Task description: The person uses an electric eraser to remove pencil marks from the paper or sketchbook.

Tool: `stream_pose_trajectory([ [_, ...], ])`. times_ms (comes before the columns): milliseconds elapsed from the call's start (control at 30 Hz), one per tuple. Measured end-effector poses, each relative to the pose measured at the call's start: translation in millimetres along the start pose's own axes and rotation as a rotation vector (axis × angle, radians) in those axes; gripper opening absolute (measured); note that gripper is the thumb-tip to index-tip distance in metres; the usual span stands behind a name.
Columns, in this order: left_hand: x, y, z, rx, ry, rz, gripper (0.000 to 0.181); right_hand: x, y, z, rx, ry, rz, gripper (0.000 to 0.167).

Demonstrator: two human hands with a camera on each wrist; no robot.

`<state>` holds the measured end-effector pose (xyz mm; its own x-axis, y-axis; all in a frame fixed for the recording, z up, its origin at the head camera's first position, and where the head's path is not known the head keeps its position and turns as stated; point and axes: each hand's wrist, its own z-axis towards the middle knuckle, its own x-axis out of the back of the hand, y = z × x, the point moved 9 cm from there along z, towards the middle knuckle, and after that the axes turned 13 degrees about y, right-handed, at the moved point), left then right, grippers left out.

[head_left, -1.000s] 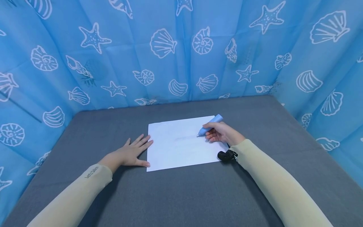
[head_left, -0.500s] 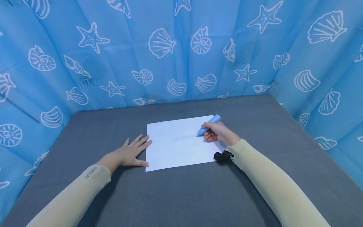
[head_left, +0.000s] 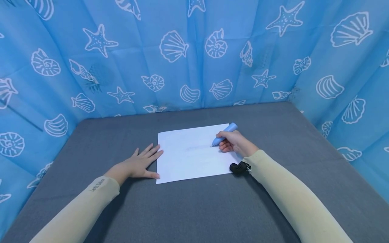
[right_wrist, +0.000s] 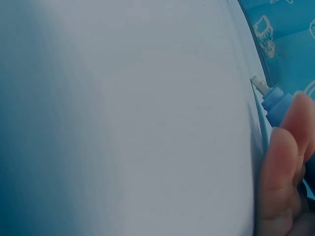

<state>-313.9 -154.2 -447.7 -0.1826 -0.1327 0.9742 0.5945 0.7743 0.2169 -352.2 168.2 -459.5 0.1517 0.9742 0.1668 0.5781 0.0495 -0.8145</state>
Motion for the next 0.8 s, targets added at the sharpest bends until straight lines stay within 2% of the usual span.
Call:
stream_pose_trajectory([
  [300, -0.2, 0.1, 0.6, 0.0, -0.004, -0.001, 0.102, 1.5, 0.0, -0.7, 0.01, 0.015, -0.018, 0.023],
  [533, -0.2, 0.2, 0.8, 0.0, -0.009, 0.008, 0.102, 4.8, -0.3, -0.4, 0.028, 0.057, 0.089, 0.022],
  [700, -1.1, -1.3, 1.0, -0.004, -0.003, -0.011, 0.103, 1.1, -0.3, -1.0, 0.036, 0.019, 0.015, 0.021],
  [800, -2.8, -3.3, 1.8, -0.002, -0.004, -0.007, 0.104, 0.7, -0.8, -1.2, 0.037, 0.015, 0.016, 0.022],
])
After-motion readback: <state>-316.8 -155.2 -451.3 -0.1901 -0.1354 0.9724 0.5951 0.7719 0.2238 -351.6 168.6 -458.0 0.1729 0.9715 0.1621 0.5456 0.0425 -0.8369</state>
